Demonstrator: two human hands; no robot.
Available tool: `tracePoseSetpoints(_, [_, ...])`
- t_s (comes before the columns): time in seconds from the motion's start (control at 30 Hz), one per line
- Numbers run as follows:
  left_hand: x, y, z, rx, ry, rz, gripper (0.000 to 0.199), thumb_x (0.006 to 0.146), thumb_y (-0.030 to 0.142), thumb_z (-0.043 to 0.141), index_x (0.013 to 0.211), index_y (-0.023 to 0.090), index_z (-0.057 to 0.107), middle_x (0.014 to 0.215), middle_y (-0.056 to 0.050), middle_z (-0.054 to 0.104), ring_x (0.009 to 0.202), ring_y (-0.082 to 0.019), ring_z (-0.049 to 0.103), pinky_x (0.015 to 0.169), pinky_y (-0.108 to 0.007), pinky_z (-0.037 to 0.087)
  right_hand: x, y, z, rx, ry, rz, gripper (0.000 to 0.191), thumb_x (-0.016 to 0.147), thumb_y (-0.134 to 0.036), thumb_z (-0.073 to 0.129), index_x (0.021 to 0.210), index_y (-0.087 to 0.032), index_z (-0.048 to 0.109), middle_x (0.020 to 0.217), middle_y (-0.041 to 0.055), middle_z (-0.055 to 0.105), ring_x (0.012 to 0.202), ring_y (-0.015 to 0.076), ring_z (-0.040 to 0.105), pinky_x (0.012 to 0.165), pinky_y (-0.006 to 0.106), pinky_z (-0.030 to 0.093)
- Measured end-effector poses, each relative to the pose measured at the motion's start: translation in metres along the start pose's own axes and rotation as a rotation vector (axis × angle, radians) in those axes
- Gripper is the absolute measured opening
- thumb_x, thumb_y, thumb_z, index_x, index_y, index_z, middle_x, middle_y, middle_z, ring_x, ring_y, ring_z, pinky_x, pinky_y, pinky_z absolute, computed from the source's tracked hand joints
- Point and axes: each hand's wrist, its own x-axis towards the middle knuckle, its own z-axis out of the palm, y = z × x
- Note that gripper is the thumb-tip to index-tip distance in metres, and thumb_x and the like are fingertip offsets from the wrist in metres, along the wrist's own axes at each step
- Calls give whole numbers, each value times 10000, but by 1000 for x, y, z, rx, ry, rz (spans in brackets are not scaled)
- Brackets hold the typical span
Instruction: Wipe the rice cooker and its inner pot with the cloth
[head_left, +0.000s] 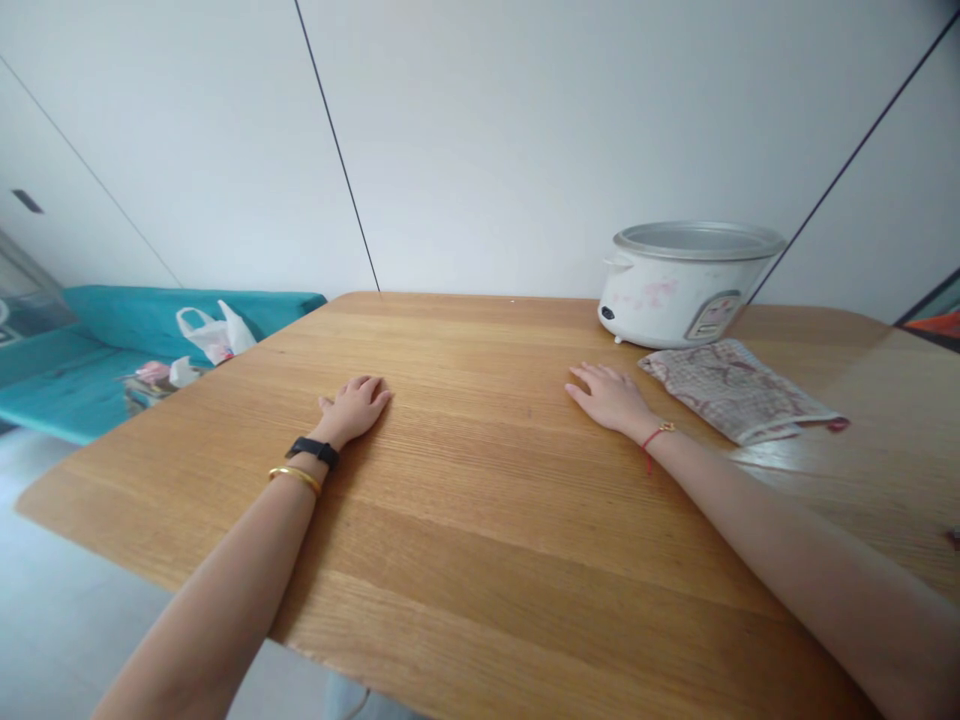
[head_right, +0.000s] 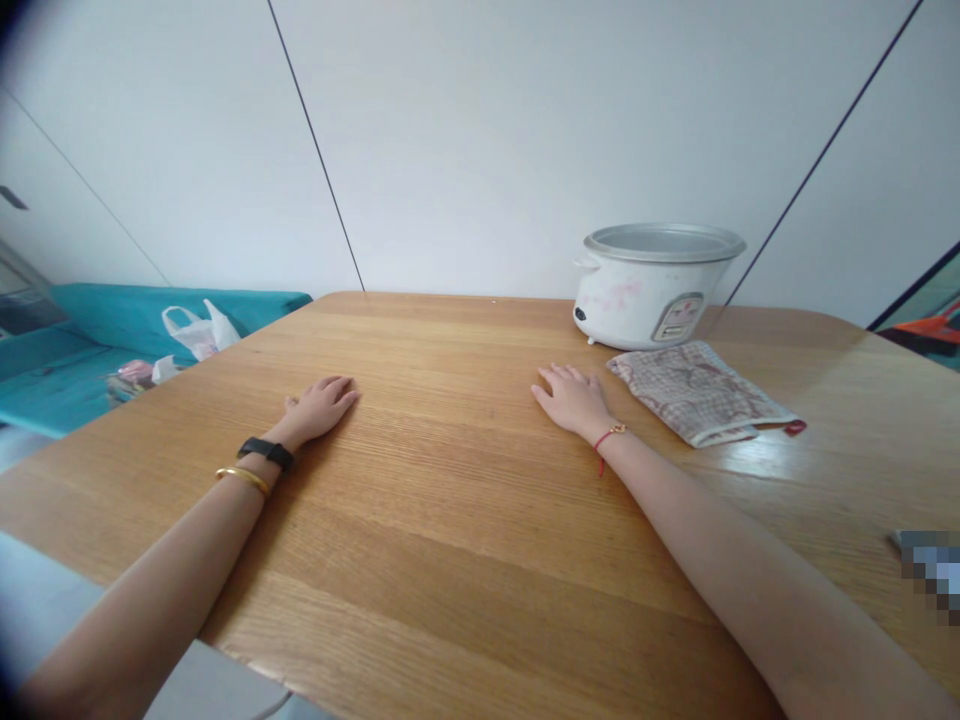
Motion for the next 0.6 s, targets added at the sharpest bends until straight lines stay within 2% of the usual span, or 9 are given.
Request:
tracePoseSetpoints(0.23, [0,0,-1,-1,-14,-2,624,1026,578,275,1531,289,499,1672,-119,403,1508,-426,375,1110,-861,240,-1,-2,-2,-13,-2,-4,542,1104,-478,382,1542,-207,550,1636,66,391,1499,336,352,1251,583,251])
tracePoseSetpoints(0.47, [0,0,-1,6,-10,2,608,1029,579,270,1520,316,512,1670,-107,409,1515,-418,372,1123,-844,247,-1,-2,-2,3,17,0,580,1095,-463,407,1598,-181,467,1622,101,409,1495,331,366,1251,571,264])
tracePoseSetpoints(0.6, [1,-1,0,12,-6,10,615,1027,581,274,1521,303,515,1662,-114,420,1505,-429,384,1103,-856,266,-2,-2,-2,11,22,2,573,1095,-462,410,1591,-185,476,1622,107,409,1497,343,361,1247,588,263])
